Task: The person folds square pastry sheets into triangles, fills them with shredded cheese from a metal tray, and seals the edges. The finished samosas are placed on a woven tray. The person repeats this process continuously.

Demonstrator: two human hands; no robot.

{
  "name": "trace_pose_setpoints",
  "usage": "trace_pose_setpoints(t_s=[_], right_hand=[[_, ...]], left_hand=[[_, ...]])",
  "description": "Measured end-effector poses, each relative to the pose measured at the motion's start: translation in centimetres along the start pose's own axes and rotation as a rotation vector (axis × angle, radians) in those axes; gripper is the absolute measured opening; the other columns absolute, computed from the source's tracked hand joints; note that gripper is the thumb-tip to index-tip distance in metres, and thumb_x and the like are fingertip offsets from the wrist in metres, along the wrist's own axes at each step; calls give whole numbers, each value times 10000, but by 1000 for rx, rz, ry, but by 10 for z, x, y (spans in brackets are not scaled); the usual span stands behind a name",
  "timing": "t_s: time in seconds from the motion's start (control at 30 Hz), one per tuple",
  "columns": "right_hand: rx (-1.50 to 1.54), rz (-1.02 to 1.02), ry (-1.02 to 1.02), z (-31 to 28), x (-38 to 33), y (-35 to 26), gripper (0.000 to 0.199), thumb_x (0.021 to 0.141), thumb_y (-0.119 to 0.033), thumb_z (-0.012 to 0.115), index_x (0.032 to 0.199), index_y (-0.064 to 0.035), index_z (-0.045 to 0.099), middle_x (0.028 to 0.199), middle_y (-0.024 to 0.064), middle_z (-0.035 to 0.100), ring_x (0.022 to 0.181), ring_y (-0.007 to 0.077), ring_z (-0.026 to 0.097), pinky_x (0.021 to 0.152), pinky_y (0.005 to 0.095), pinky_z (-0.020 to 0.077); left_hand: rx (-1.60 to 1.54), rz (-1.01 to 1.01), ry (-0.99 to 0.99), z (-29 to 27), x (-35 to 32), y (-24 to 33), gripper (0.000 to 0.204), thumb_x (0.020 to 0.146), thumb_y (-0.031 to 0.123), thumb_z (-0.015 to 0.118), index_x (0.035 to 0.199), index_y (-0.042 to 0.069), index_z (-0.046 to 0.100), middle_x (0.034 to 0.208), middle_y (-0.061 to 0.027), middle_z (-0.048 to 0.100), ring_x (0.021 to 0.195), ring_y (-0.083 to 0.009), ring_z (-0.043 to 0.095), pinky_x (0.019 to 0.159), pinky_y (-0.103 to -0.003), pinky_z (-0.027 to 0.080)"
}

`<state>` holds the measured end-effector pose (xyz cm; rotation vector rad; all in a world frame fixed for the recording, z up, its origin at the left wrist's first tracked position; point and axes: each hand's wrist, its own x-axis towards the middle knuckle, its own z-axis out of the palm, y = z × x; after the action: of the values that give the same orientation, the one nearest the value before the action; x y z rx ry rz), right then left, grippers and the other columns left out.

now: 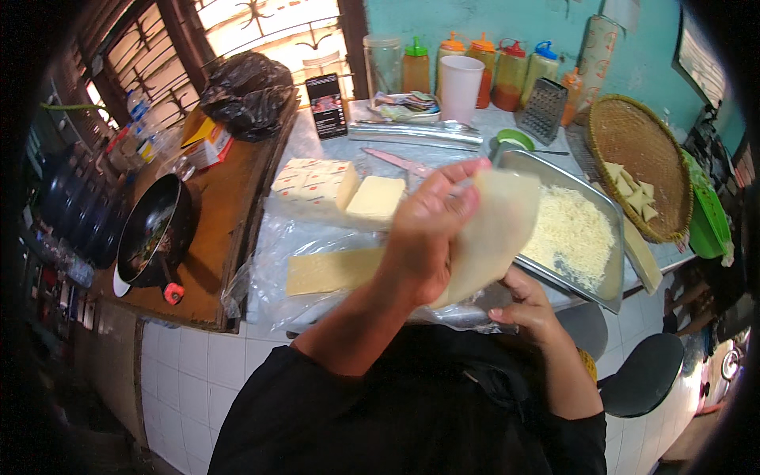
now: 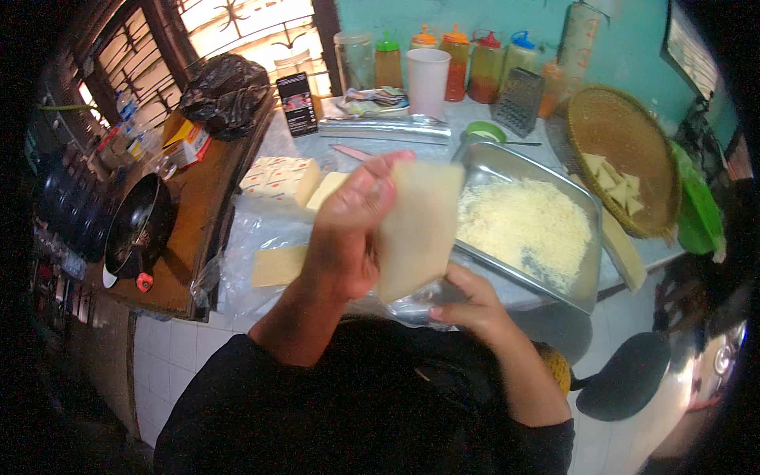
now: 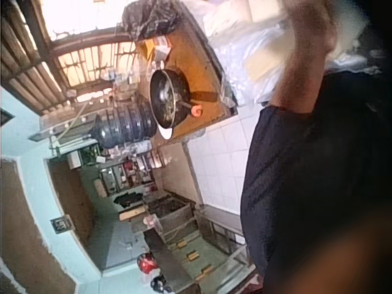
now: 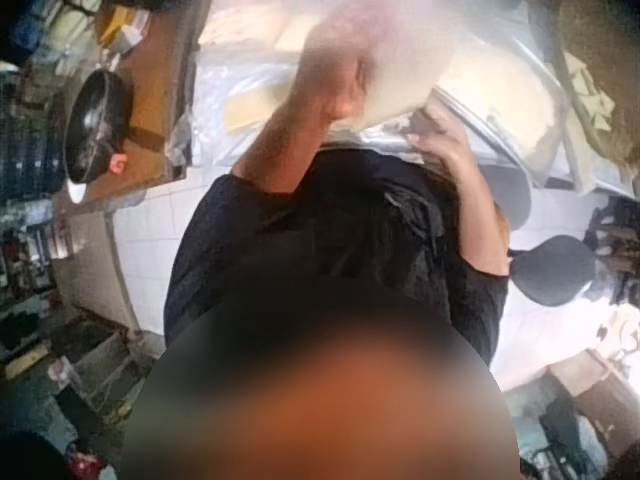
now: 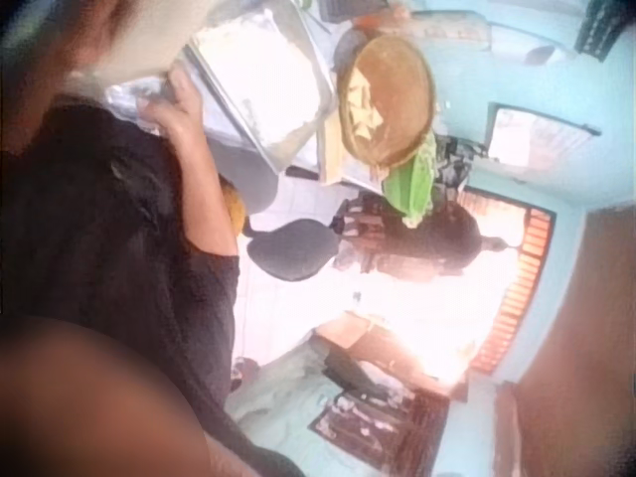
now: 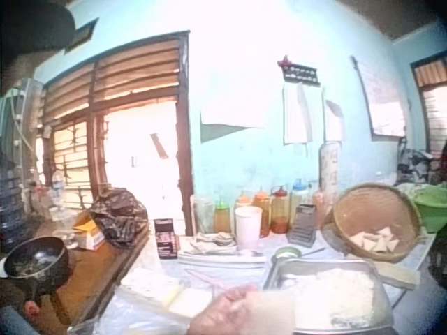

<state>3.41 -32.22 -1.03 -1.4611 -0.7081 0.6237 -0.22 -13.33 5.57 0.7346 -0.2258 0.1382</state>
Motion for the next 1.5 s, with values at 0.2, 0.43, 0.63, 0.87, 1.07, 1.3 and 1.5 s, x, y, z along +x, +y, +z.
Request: trace_pose_setpoints(t_s=[0.2, 0.43, 0.63, 0.87, 1.07, 1.3, 1.5], right_hand=[[584, 260, -88, 7, -1, -3, 577, 702, -4, 648, 1251, -3, 470, 1152, 96, 577, 1054, 181, 555, 937, 317, 410], [640, 204, 169, -7, -5, -4, 392, 762, -29, 601, 1135, 19, 489, 1031, 107, 597, 897, 187, 609, 793, 297, 494], [888, 37, 451, -25, -5, -9, 315, 807, -22, 569, 1101, 50, 485, 1030, 191, 597, 905, 281, 630, 776, 398, 544], [743, -7, 423, -17, -13, -28, 294, 768, 17, 590, 1046, 34, 494, 965, 160, 604, 862, 244, 619, 724, 341, 527], [648, -81, 304, -11, -43, -54, 257, 729, 38, 621, 976, 28, 550, 919, 114, 614, 844, 204, 598, 793, 313, 460], [469, -194, 554, -28, -54, -71, 244, 744, 20, 613, 978, 21, 546, 872, 88, 601, 794, 178, 581, 736, 302, 459], [379, -232, 638, -50, -59, -73, 323, 720, 49, 570, 1040, 16, 547, 915, 80, 606, 842, 168, 579, 763, 274, 448]], left_hand=[[-63, 48, 177, -13, 59, 19, 269, 936, 193, 476, 1163, 52, 498, 1063, -95, 604, 947, -223, 602, 850, -402, 490], [-132, 172, 447, -61, 78, 30, 309, 926, 216, 500, 1176, 35, 510, 1107, -102, 601, 1015, -247, 584, 900, -433, 465], [-163, 258, 460, -75, 78, 10, 292, 959, 181, 431, 1173, -2, 509, 1138, -115, 599, 1060, -240, 572, 941, -376, 443], [114, 143, 92, -43, 51, -13, 322, 943, 175, 451, 1212, -2, 441, 1168, -107, 553, 1083, -208, 541, 941, -362, 429], [555, 122, -545, -7, 26, -45, 575, 935, 346, 444, 1346, -30, 305, 1365, -201, 357, 1297, -268, 313, 1075, -369, 220], [-235, -334, -690, 21, 12, -95, 855, 846, 478, 542, 1424, 2, 130, 1418, -179, 261, 1288, -287, 314, 1053, -422, 258], [-130, -365, -390, 25, 9, -112, 774, 854, 417, 574, 1409, 32, 195, 1345, -156, 368, 1211, -287, 406, 1010, -441, 342]])
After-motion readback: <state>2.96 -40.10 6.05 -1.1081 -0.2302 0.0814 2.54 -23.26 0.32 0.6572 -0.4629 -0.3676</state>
